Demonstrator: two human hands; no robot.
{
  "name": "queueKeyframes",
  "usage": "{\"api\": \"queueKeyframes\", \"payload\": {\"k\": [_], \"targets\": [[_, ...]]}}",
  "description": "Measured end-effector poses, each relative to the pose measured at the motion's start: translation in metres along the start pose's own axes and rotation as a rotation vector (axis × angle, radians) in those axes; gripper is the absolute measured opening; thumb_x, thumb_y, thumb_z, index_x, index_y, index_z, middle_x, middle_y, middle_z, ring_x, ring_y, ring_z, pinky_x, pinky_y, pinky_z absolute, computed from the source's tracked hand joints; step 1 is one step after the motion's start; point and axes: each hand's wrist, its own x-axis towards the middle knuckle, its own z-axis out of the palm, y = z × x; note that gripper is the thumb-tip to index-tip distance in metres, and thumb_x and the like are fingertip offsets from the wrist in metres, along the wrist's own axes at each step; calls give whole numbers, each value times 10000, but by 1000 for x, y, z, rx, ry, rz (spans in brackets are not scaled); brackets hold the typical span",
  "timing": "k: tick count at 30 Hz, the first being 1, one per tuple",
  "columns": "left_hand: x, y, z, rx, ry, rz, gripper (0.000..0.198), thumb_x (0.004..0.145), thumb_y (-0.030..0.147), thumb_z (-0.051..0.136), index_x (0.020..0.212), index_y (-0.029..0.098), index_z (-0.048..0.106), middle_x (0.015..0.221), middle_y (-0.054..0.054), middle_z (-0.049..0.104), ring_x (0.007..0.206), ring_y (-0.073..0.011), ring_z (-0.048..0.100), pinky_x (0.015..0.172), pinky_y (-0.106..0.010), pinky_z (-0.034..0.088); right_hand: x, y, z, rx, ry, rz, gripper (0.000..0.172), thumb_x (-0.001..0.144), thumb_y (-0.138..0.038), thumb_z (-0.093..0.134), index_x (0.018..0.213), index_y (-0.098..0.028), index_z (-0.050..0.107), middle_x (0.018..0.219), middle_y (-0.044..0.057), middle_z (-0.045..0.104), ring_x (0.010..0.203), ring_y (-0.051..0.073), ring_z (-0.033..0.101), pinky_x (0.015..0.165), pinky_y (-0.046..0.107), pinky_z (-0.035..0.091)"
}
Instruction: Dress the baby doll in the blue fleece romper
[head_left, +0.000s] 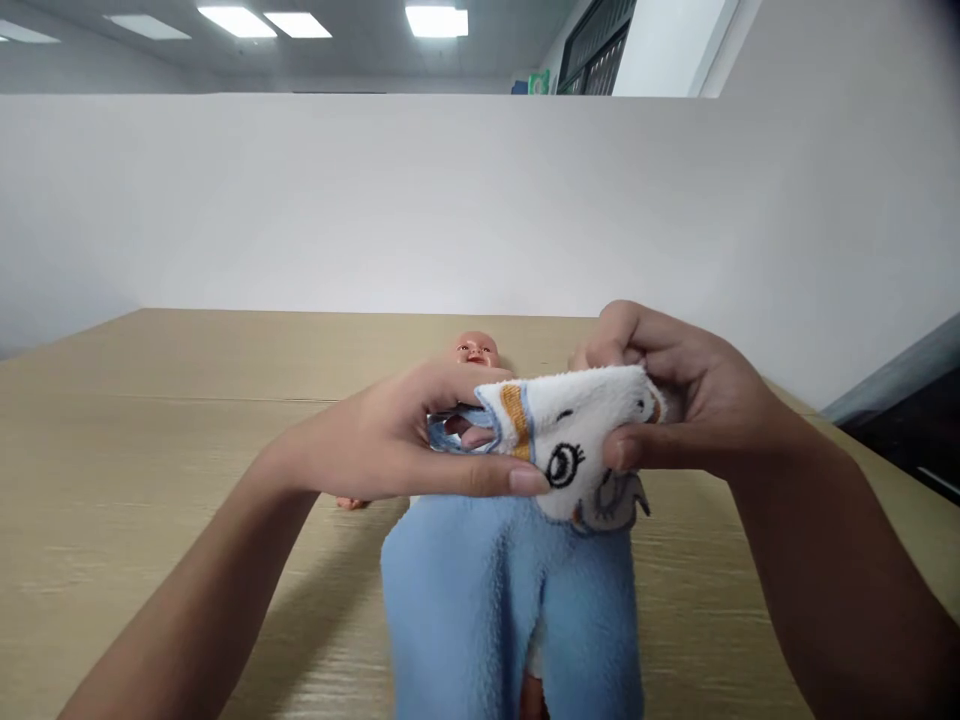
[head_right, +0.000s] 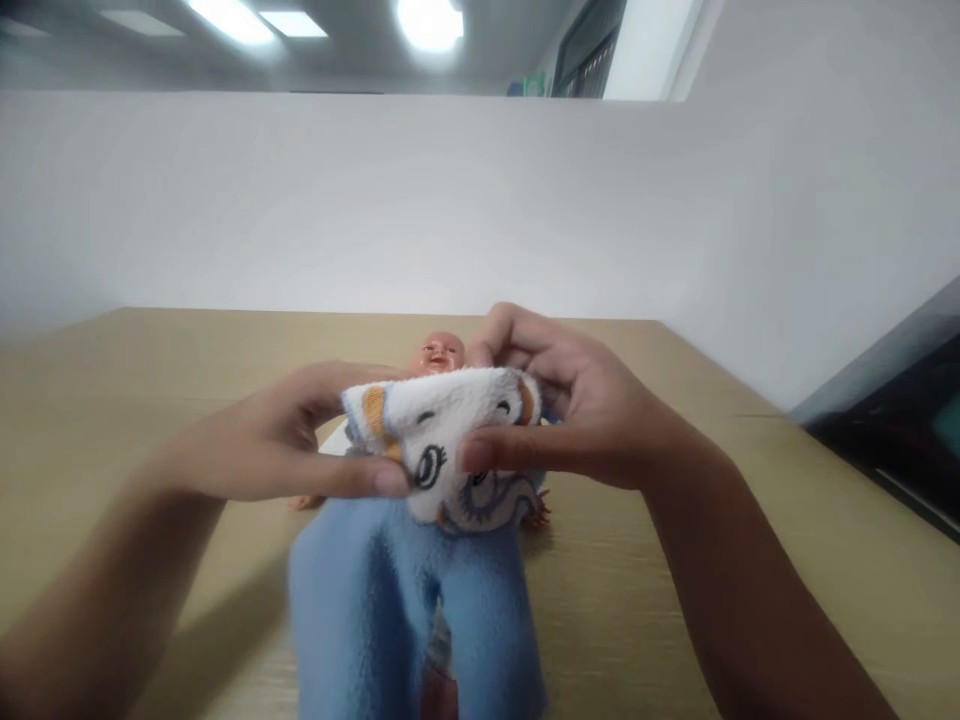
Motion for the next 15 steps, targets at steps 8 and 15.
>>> {"api": "queueKeyframes", "payload": {"k": [8, 15], "targets": [[-18, -11, -8, -117, 33, -22, 197, 995, 365, 763, 1154, 253, 732, 934, 1, 719, 630, -106, 630, 567, -202, 578, 2, 9, -18, -225, -514, 286, 366, 785, -213, 939, 1128, -197, 813, 1003, 5, 790, 863, 161, 711, 731, 200, 568], [-21, -11, -17, -115, -91, -58, 375, 955, 401, 811, 1267, 234, 685, 807, 15, 716, 591, -119, 644, 562, -209, 606, -2, 7, -18, -219, -106, 27, 341, 844, -336, 909, 1156, -255, 800, 1097, 23, 777, 981, 206, 719, 825, 261, 552]]}}
